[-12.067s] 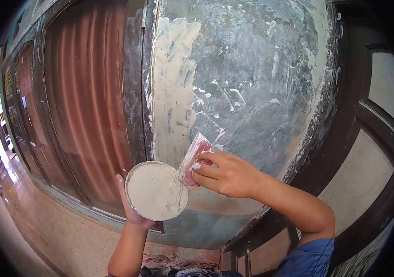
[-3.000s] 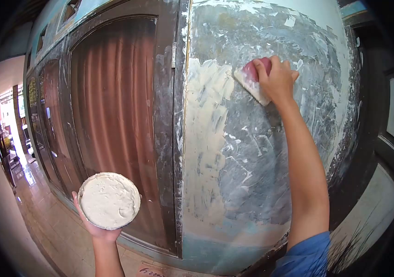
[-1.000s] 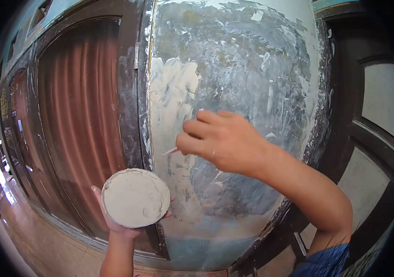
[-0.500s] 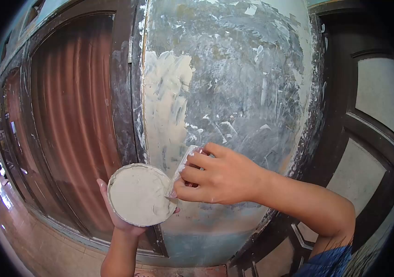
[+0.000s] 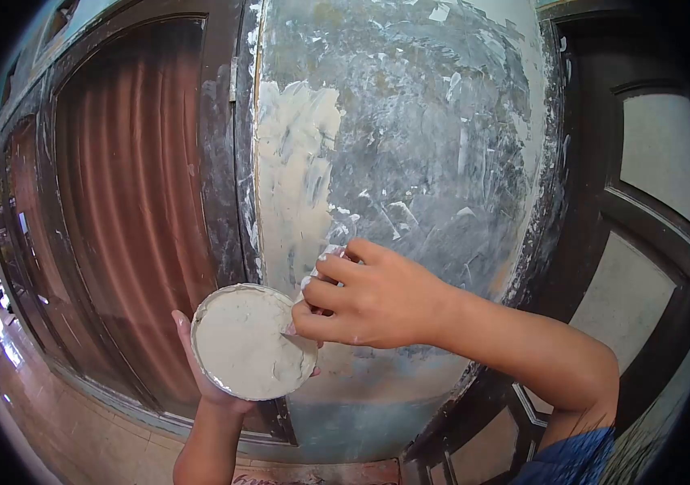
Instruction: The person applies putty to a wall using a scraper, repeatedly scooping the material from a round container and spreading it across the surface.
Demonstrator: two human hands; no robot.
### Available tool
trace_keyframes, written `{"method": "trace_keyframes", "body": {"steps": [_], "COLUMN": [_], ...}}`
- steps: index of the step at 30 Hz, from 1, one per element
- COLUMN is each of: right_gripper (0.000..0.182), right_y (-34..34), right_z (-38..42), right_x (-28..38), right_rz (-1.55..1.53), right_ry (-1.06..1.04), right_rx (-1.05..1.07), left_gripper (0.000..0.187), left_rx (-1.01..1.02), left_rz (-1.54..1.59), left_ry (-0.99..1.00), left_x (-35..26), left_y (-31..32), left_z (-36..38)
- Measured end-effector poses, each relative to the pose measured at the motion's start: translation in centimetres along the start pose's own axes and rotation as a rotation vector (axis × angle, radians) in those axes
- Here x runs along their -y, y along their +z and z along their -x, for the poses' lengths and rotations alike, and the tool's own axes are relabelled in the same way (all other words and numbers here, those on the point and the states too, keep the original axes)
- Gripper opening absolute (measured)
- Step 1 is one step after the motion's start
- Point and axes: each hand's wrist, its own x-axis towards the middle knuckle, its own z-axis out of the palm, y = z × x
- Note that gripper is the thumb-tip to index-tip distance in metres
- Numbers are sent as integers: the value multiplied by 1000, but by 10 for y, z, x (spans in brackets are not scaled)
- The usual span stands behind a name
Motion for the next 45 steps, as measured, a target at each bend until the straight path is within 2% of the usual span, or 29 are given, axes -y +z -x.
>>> {"method": "trace_keyframes", "body": {"steps": [6, 13, 15, 20, 22, 23, 24, 26, 27, 29, 30, 31, 32, 33, 35, 37, 38, 40, 45], "right_gripper": [17, 20, 17, 12, 12, 11, 11, 12, 12, 15, 15, 14, 14, 14, 14, 15, 15, 14, 6], "right_y": [1, -8, -10, -12, -5, 1, 4, 8, 10, 16, 22, 29, 36, 39, 42, 48, 52, 61, 92], "right_z": [-1, 4, 6, 14, 21, 24, 27, 30, 30, 32, 35, 40, 40, 38, 35, 34, 32, 33, 42], "right_x": [2, 0, -1, -9, -23, -34, -43, -60, -68, -79, -87, -96, -102, -104, -109, -110, -115, -114, -90], "right_rz": [20, 68, 76, 15, -21, -132, -133, -192, -194, -126, -127, -145, -163, -58, -54, -53, -51, -57, -3], "right_ry": [21, 49, 89, 194, 317, 411, 410, 696, 694, 923, 919, 944, 961, 962, 978, 997, 981, 967, 810], "right_rx": [-23, -27, -20, 59, 29, 5, 3, 147, 146, 243, 241, 132, 23, 39, 40, 40, 19, 7, 73], "left_gripper": [114, 120, 122, 122, 122, 122, 121, 120, 119, 119, 118, 125, 125, 124, 124, 123, 123, 118, 119], "left_rx": [66, 37, 127, 62, 82, 38, -6, 20, 48, -16, -69, 108, 108, 118, 125, 51, 60, -51, -40], "left_rz": [-9, 97, 19, 48, 38, 74, 110, 65, 23, 102, 176, 54, 57, 100, 144, 15, 11, 116, 79], "left_ry": [-55, -78, -94, -117, -136, -129, -121, -102, -83, -79, -77, -77, -71, -64, -53, -70, -66, -12, -10], "left_x": [5, 12, 14, 19, 19, 19, 18, 13, 10, 7, 5, -1, -1, -2, -4, -7, -11, -12, -19], "left_y": [7, 10, 3, -4, -4, -6, -9, -15, -18, -13, -12, -25, -31, -29, -29, -30, -30, -29, -46], "left_z": [6, 6, 4, 4, 5, 7, 10, 15, 17, 30, 33, 34, 37, 39, 41, 41, 37, 39, 38]}}
